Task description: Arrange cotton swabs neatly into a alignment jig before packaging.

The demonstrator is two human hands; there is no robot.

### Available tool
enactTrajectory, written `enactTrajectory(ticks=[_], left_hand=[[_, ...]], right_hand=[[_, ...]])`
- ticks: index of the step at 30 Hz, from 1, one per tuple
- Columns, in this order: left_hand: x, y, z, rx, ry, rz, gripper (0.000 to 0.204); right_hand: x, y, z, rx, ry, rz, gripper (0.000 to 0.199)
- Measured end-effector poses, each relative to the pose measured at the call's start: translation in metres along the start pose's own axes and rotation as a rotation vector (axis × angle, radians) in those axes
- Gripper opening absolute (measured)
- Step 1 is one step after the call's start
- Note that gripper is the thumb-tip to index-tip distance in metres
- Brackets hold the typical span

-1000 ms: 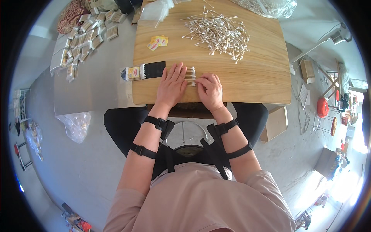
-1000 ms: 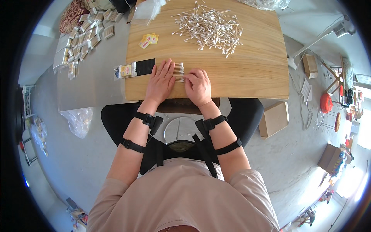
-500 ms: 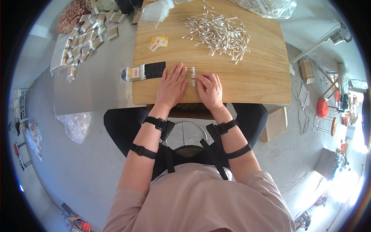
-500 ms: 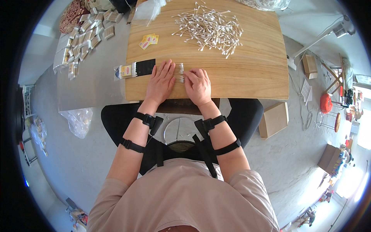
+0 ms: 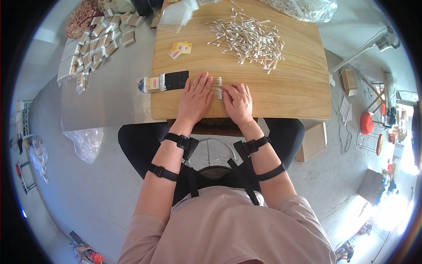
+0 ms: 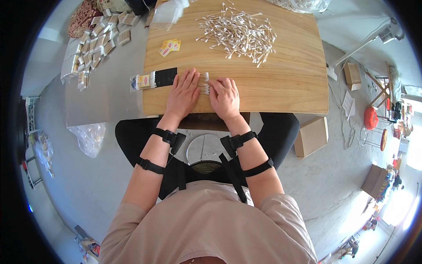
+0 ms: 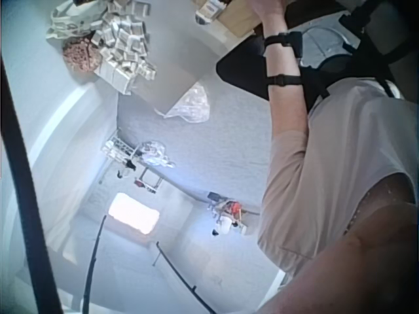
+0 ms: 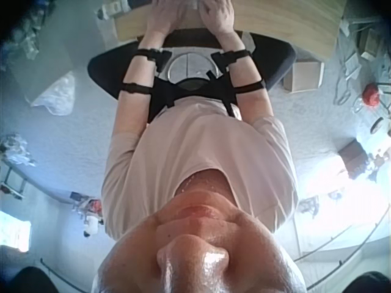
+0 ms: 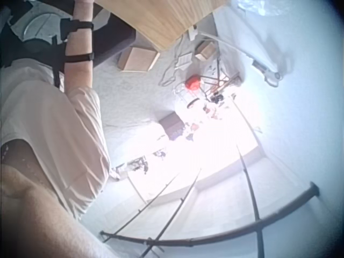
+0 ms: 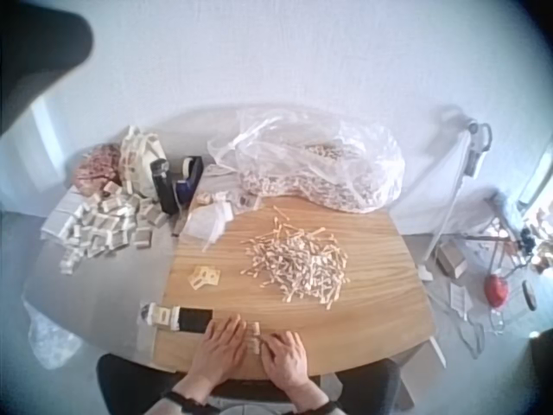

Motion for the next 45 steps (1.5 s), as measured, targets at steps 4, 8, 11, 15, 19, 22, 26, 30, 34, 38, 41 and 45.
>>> enactTrajectory(ticks=[4,8,11,15,19,22,26,30,34,38,41,45], left_hand=[[0.0,0.0,0.0,-0.003,0.006,0.003,0.053],[0.0,-0.001,0.001,-0.006,0.0,0.004,0.053],[0.0,-0.001,0.0,-0.012,-0.004,0.005,0.053],[0.0,0.0,0.001,-0.001,0.0,-0.002,0.053],[0.0,0.0,0.001,-0.006,0.004,0.001,0.053],[0.001,0.0,0.001,-0.007,0.0,0.001,0.053],[0.001,0.0,0.0,-0.012,-0.024,-0.003,0.053],[-0.001,-0.001,-0.004,-0.048,-0.033,0.024,0.051],[-0.001,-0.001,-0.003,-0.017,-0.007,0.011,0.05],[-0.001,-0.001,-0.001,-0.029,0.028,0.017,0.05],[0.0,-0.002,0.0,-0.039,0.042,0.018,0.05],[-0.001,-0.001,0.0,-0.026,0.027,0.011,0.05]], right_hand=[[0.0,0.001,0.002,0.005,-0.023,0.028,0.018],[0.0,0.001,0.003,0.021,-0.049,0.04,0.02],[-0.001,0.0,0.004,0.026,-0.042,0.037,0.021],[0.0,0.003,0.003,0.0,-0.047,0.055,0.021],[-0.001,0.005,0.008,0.013,-0.074,0.09,0.02],[-0.002,0.005,0.009,0.001,-0.087,0.098,0.018],[-0.011,0.013,0.011,-0.019,-0.081,0.09,0.014],[-0.026,0.032,0.017,0.076,-0.037,0.113,0.01],[-0.036,0.05,0.028,0.288,0.005,0.143,0.008],[-0.044,0.063,0.033,0.542,0.041,0.218,0.01],[-0.044,0.071,0.037,0.61,-0.03,0.147,0.012],[-0.064,0.071,0.025,0.474,-0.123,0.245,0.013]])
Point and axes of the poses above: each hand's wrist, its own y-axis towards the middle knuckle, its own z-axis out of the palm, x = y × z, the point moved 6 cm from there along y, towards the middle knuckle, and after that the axes turned 11 degrees about -z, right-handed, at the moved point
